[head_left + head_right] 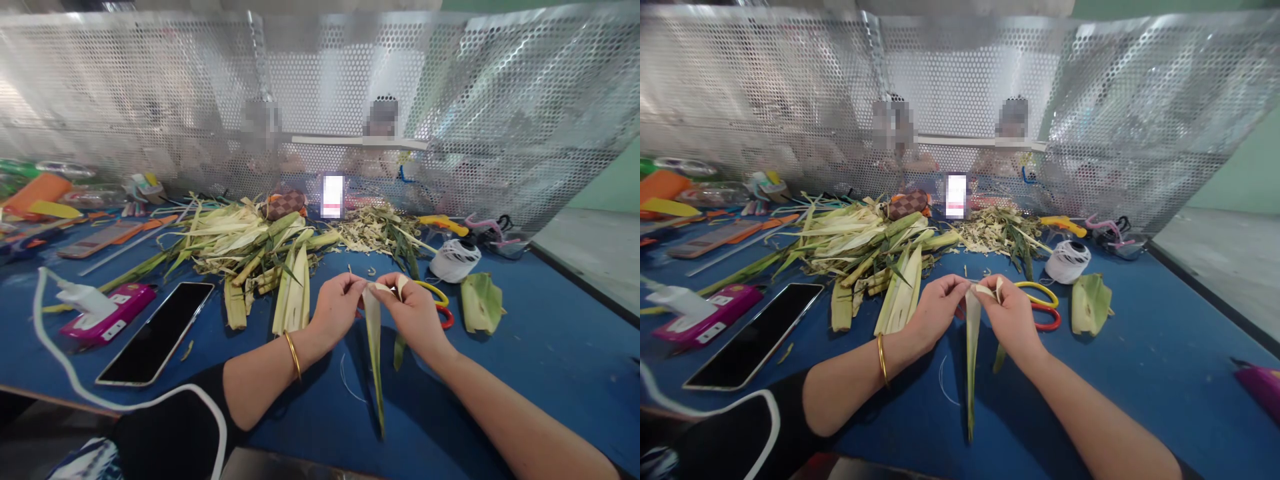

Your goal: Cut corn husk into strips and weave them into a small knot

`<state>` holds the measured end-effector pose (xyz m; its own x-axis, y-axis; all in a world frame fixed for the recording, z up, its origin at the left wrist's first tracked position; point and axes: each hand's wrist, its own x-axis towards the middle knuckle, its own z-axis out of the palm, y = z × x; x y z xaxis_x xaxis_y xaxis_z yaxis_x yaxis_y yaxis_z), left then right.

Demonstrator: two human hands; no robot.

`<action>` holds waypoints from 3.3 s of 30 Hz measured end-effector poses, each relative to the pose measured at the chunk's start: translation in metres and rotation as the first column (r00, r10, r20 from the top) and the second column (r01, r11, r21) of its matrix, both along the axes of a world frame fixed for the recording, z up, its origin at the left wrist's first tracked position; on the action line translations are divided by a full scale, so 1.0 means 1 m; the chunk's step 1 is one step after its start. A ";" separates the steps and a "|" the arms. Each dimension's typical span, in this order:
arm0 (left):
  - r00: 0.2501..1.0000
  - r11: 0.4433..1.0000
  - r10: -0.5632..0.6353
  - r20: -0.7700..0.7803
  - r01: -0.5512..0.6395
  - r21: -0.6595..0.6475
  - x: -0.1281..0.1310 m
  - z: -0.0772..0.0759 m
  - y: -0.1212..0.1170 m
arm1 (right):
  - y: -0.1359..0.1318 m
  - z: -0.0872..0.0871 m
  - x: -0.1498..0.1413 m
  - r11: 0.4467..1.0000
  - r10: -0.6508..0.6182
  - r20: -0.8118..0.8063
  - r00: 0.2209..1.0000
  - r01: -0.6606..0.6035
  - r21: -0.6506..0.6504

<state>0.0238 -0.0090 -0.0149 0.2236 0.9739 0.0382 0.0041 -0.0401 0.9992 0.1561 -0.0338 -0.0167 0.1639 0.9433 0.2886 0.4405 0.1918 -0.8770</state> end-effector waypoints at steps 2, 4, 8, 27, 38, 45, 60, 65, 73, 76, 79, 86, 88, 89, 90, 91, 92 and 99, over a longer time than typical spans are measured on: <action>1.000 1.000 0.002 0.005 -0.002 0.006 0.000 0.001 -0.001 | 0.002 0.000 0.001 0.997 0.022 -0.046 0.999 -0.025 -0.067; 1.000 1.000 -0.009 0.023 0.010 -0.008 0.001 0.001 -0.002 | 0.002 0.000 0.002 0.995 0.016 -0.084 0.996 -0.024 -0.099; 0.995 0.997 -0.045 0.086 0.051 -0.065 0.002 0.001 -0.004 | 0.003 0.000 0.002 0.993 -0.042 -0.189 0.981 0.020 -0.117; 0.996 0.997 -0.069 0.053 0.070 -0.024 0.001 -0.001 -0.003 | 0.004 0.000 0.000 0.984 -0.005 -0.370 0.929 -0.062 -0.168; 0.960 0.981 -0.112 0.256 0.148 -0.125 0.005 0.001 -0.005 | 0.003 -0.004 -0.006 0.999 -0.015 -0.321 0.947 0.005 -0.033; 0.939 0.967 -0.110 0.325 0.177 -0.184 0.004 0.000 -0.004 | 0.003 -0.006 -0.007 1.000 -0.007 -0.314 0.949 0.010 0.009; 0.929 0.967 -0.117 0.352 0.187 -0.171 0.004 -0.002 -0.003 | 0.002 -0.002 -0.009 1.000 -0.021 -0.310 0.950 0.024 0.005; 0.930 0.959 -0.118 0.348 0.197 -0.203 0.004 -0.001 -0.004 | 0.003 -0.005 -0.007 0.998 -0.032 -0.195 0.980 0.043 0.052; 0.944 0.964 -0.092 0.317 0.164 -0.208 0.004 0.003 -0.004 | 0.002 -0.001 -0.009 0.998 -0.054 -0.303 0.951 0.060 0.011; 0.972 0.987 -0.064 0.226 0.095 -0.133 0.004 0.004 -0.003 | 0.001 0.003 -0.009 0.998 -0.045 -0.372 0.927 0.029 -0.048; 0.988 0.996 -0.034 0.148 0.046 -0.076 0.004 0.004 -0.004 | 0.002 0.003 -0.008 0.996 -0.033 -0.395 0.918 -0.002 -0.089; 0.989 0.991 -0.088 0.119 0.099 -0.093 0.005 0.003 -0.007 | 0.004 -0.001 -0.005 0.997 -0.075 -0.397 0.915 0.064 -0.040; 0.986 0.989 -0.082 0.144 0.099 -0.109 0.006 0.002 -0.008 | 0.004 0.000 -0.005 0.999 -0.053 -0.377 0.925 0.047 -0.024; 0.985 0.988 -0.078 0.154 0.096 -0.118 0.006 0.002 -0.008 | 0.004 0.000 -0.005 0.999 -0.042 -0.364 0.930 0.041 -0.011; 0.984 0.988 -0.074 0.161 0.094 -0.125 0.006 0.003 -0.008 | 0.004 0.000 -0.005 0.999 -0.033 -0.353 0.935 0.036 0.003; 0.984 0.987 -0.068 0.167 0.091 -0.134 0.006 0.003 -0.008 | 0.003 0.000 -0.005 0.999 -0.025 -0.343 0.939 0.034 0.020; 0.983 0.985 -0.061 0.174 0.088 -0.148 0.006 0.003 -0.008 | 0.003 0.000 -0.006 0.999 -0.020 -0.331 0.944 0.034 0.036; 0.987 0.974 -0.018 0.160 0.053 -0.219 0.007 0.004 -0.006 | 0.000 -0.001 -0.006 0.999 -0.016 -0.216 0.976 0.027 0.044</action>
<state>0.0303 -0.0154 -0.0107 0.2669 0.9534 -0.1405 -0.1502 0.1852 0.9712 0.1504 -0.0338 -0.0173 0.2471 0.9253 0.2876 0.2462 0.2271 -0.9422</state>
